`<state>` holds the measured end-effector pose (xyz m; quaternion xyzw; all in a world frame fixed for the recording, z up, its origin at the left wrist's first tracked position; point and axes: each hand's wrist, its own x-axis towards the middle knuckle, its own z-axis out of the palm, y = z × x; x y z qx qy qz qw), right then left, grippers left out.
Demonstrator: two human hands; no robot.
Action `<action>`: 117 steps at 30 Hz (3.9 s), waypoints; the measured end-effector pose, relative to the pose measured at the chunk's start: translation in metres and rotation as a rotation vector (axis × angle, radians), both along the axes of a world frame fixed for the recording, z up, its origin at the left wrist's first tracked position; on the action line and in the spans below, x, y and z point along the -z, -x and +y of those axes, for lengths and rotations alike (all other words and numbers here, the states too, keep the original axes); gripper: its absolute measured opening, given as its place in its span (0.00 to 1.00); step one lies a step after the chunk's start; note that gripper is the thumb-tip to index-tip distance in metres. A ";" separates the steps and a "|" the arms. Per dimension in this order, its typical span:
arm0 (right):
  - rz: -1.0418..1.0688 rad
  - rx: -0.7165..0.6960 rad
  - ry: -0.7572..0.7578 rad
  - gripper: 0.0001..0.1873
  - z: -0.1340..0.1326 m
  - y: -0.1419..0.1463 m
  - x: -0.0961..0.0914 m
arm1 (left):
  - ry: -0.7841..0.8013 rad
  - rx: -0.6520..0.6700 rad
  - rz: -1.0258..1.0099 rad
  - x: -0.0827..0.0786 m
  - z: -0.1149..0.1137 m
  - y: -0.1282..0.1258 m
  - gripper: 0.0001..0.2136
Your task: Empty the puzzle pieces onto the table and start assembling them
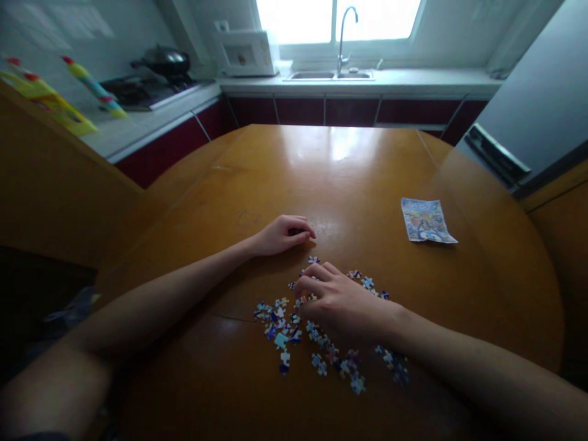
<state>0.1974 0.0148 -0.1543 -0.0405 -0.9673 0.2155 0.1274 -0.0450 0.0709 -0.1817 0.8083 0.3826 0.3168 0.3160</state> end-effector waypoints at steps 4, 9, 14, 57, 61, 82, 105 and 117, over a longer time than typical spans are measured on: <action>-0.031 -0.022 -0.081 0.07 0.003 0.001 -0.002 | -0.004 -0.038 0.033 -0.001 0.002 0.001 0.09; -0.033 -0.027 -0.180 0.09 0.012 -0.001 0.000 | 0.016 -0.059 0.070 0.001 0.006 0.004 0.10; -0.024 0.019 -0.227 0.08 0.016 -0.003 0.000 | 0.006 -0.049 0.081 0.002 0.008 0.007 0.11; -0.050 0.763 0.161 0.08 0.078 -0.024 0.023 | 0.050 0.217 0.179 -0.010 -0.006 0.000 0.09; -0.054 0.770 0.153 0.08 0.078 -0.023 0.023 | 0.036 0.218 0.172 -0.008 -0.005 -0.002 0.08; 0.166 0.401 0.047 0.06 -0.017 0.015 -0.002 | 0.063 0.023 0.031 -0.004 -0.002 0.002 0.13; -0.121 0.097 -0.149 0.03 -0.059 0.065 0.003 | 0.026 0.009 0.031 -0.005 -0.003 0.001 0.11; 0.450 0.660 0.565 0.04 0.094 0.016 -0.018 | -0.079 0.213 0.204 -0.013 -0.011 -0.001 0.08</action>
